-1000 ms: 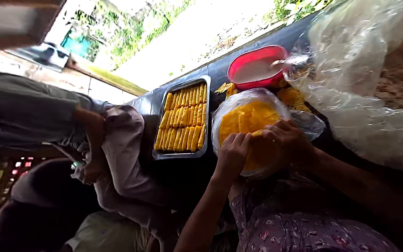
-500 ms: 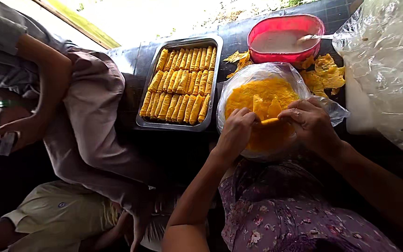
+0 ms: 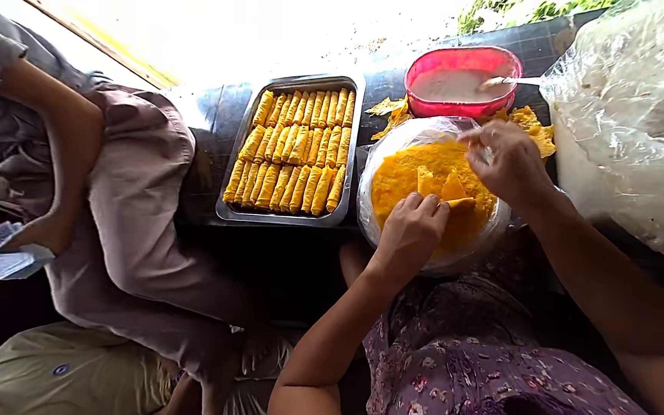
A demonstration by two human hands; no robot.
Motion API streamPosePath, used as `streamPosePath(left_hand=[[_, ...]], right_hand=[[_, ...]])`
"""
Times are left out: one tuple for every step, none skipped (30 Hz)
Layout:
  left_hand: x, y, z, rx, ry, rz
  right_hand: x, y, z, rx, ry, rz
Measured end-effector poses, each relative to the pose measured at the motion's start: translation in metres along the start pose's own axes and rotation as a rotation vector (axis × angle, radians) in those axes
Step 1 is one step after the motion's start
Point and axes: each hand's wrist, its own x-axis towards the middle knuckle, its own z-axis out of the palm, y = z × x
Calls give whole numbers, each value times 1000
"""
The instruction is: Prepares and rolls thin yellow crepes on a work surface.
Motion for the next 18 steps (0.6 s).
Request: streamPosePath(left_hand=[[0,1,0,28,-8,9],[0,1,0,45,-16,14],[1,1,-1,54,-16,21],[1,1,-1,61,-17,30],[1,1,-3,68,-18,39],[0,2,-4,73,-18,49],[-1,2,-4,75,-15,55],[-3,3,-4,74,-7,57],[-5,3,-4,72,0,56],[-7,3,-4,64,0,49],[-9,3,-4,56,-7,38],[-11,3,-4,45,-18,26],[-12,3,-4,36,-24,18],[-12,3,-3,34,-25,18],[-11,2,-2,38,-25,26],[-11,1,-1,41,-24,36],[-10,0,1,39,-26,47],[-10,-2,1,30,-28,54]], right_hand=[[16,3,2,-63,37,29],[31,7,6,-135,51,71],[46,12,10,-201,33,122],[59,16,13,-261,-14,180],[70,20,17,-321,-88,243],[81,22,19,-374,-171,306],[90,24,22,-412,-237,357],[97,24,22,-446,-286,398],[103,22,21,-472,-325,436],[109,20,19,-494,-361,468],[113,19,18,-510,-386,496],[115,18,17,-513,-403,509],[115,17,16,-514,-407,509],[113,17,15,-500,-389,496],[109,15,13,-477,-349,467],[102,13,11,-443,-287,418],[93,11,9,-400,-210,352],[80,8,7,-337,-135,266]])
